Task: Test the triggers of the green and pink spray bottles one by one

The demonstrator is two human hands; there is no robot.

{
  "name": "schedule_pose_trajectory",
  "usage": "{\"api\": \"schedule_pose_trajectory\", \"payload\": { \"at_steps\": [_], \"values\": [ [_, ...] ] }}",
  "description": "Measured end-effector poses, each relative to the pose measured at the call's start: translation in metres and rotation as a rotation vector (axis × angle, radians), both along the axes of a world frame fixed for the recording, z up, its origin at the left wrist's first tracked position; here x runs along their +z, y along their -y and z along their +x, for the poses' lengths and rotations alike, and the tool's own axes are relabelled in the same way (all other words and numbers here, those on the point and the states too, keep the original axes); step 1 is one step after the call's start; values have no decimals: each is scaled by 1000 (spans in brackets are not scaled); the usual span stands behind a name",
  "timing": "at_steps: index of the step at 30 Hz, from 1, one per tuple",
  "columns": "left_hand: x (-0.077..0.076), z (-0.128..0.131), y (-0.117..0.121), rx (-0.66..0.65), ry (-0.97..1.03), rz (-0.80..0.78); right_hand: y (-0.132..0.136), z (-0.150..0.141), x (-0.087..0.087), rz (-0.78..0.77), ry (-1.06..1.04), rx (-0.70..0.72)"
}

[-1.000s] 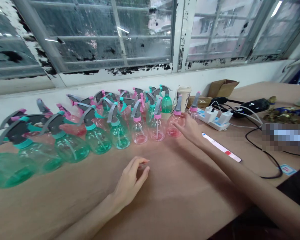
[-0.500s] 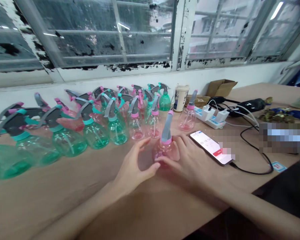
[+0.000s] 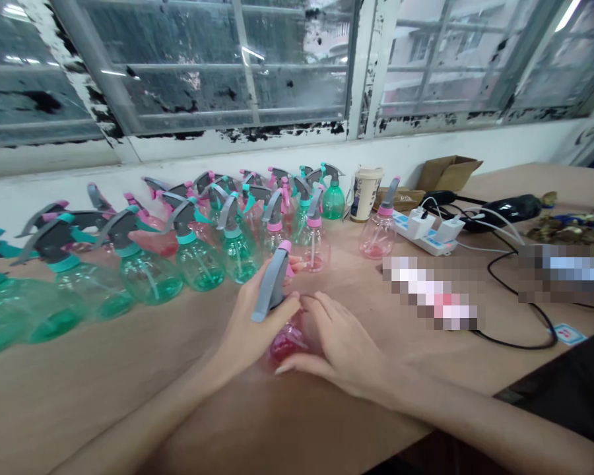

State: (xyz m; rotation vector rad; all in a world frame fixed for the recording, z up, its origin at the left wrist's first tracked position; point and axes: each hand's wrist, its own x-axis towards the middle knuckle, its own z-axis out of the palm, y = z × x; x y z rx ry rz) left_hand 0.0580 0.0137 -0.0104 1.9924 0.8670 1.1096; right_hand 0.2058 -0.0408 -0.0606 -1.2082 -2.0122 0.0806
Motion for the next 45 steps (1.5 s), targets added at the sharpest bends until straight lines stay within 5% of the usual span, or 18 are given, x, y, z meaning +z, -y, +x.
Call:
{"api": "schedule_pose_trajectory", "payload": {
  "at_steps": [3, 8, 15, 24, 36, 45],
  "values": [
    [1, -8, -5, 36, -21, 31, -16, 23, -9, -58, -75, -26],
    [2, -12, -9, 31, -23, -6, -71, 72, -35, -151, -120, -408],
    [-2, -13, -9, 2, 4, -49, -121, 87, -42, -224, -71, -348],
    [-4, -15, -14, -50, -7, -24, -123, 78, -43, -249, 2, -397],
    [0, -14, -10, -6, -62, 32, -99, 93, -84, -121, 236, -435],
    [6, -18, -5, -20, -124, 114, -99, 93, -75, -171, 301, -408]
  ]
}}
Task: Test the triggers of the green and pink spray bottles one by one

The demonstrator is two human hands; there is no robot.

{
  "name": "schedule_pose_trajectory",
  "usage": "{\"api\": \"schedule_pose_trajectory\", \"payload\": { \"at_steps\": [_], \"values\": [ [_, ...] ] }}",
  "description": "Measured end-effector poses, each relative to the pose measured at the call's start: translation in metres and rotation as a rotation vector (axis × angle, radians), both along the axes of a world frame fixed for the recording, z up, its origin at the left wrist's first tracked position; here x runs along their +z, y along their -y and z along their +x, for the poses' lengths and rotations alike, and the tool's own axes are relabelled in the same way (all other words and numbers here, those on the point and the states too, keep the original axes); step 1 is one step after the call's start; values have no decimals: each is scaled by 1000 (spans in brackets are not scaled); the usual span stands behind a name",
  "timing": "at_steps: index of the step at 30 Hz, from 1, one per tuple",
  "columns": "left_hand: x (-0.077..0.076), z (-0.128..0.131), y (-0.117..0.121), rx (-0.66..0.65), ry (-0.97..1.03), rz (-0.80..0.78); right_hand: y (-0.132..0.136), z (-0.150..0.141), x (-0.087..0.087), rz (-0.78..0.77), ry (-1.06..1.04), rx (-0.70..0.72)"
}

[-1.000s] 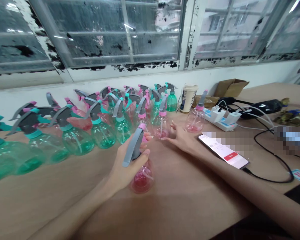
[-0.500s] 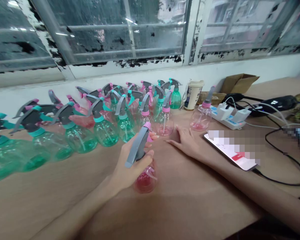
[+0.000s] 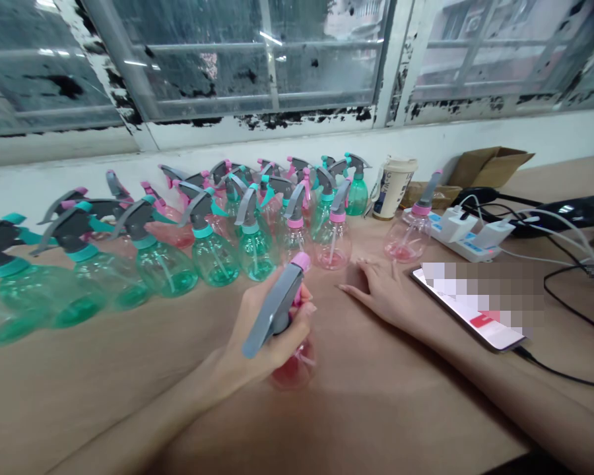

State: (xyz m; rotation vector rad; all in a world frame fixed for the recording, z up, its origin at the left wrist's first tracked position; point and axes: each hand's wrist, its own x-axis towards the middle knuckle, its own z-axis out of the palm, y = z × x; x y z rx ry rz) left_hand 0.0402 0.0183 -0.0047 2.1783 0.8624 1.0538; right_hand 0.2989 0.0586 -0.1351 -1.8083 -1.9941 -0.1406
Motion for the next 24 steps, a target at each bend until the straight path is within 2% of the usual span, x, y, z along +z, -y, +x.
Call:
{"api": "schedule_pose_trajectory", "payload": {
  "at_steps": [4, 10, 15, 24],
  "values": [
    [1, 2, 0, -52, -18, -39, 4, 0, 3, -24, -1, 17],
    [-3, 2, -1, -28, -71, -40, 10, -5, 2, -67, -5, 57],
    [-6, 1, 0, -40, -50, -67, 13, -5, 11, -96, 55, 124],
    [-7, 1, 0, -86, 42, -96, 16, -8, 20, -123, 85, 110]
  ]
}}
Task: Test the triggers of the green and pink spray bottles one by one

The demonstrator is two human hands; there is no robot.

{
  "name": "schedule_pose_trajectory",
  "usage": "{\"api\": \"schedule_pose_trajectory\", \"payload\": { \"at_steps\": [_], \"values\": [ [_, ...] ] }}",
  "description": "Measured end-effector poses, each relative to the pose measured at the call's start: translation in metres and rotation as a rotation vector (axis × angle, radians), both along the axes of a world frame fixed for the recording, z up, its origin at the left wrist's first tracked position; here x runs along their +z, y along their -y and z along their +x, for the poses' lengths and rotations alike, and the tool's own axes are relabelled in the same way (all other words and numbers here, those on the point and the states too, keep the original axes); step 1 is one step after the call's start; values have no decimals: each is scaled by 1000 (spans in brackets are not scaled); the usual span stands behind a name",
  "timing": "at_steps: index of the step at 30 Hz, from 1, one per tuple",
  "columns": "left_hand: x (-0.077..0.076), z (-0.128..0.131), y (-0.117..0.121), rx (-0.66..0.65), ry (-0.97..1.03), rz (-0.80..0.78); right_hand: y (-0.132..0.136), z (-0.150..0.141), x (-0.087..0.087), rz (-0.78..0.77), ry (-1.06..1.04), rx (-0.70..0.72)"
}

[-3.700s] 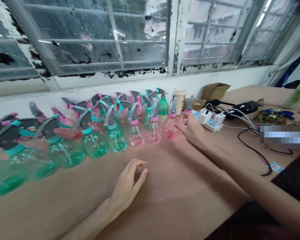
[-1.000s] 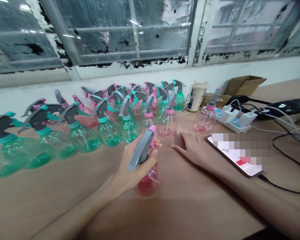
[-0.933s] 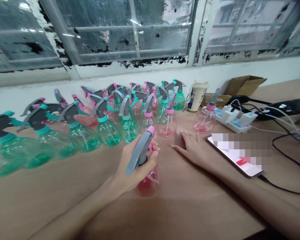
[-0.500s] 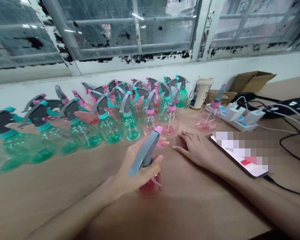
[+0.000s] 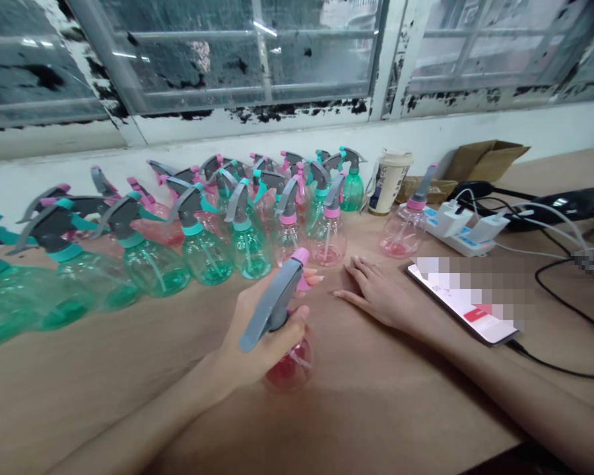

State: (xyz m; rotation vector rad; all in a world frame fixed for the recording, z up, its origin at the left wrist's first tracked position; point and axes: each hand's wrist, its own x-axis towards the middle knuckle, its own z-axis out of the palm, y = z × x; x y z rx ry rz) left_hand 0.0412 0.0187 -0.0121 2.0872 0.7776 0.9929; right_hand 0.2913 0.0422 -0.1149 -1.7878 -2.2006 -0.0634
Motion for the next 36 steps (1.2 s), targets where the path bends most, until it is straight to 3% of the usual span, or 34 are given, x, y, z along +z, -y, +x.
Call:
{"api": "schedule_pose_trajectory", "payload": {
  "at_steps": [5, 12, 25, 31, 36],
  "values": [
    [4, 2, 2, 33, -14, -22, 3, -1, 0, -9, -12, 31],
    [1, 2, 1, 70, -31, 5, 20, -16, 4, -35, -10, 183],
    [11, 2, 2, 98, -127, 125, 25, -22, 8, -91, -28, 211],
    [11, 3, 2, 54, -100, 47, 23, -23, 5, -47, -69, 272],
    [7, 4, 4, 148, -77, 59, 24, -23, 4, -57, -51, 269]
  ]
}}
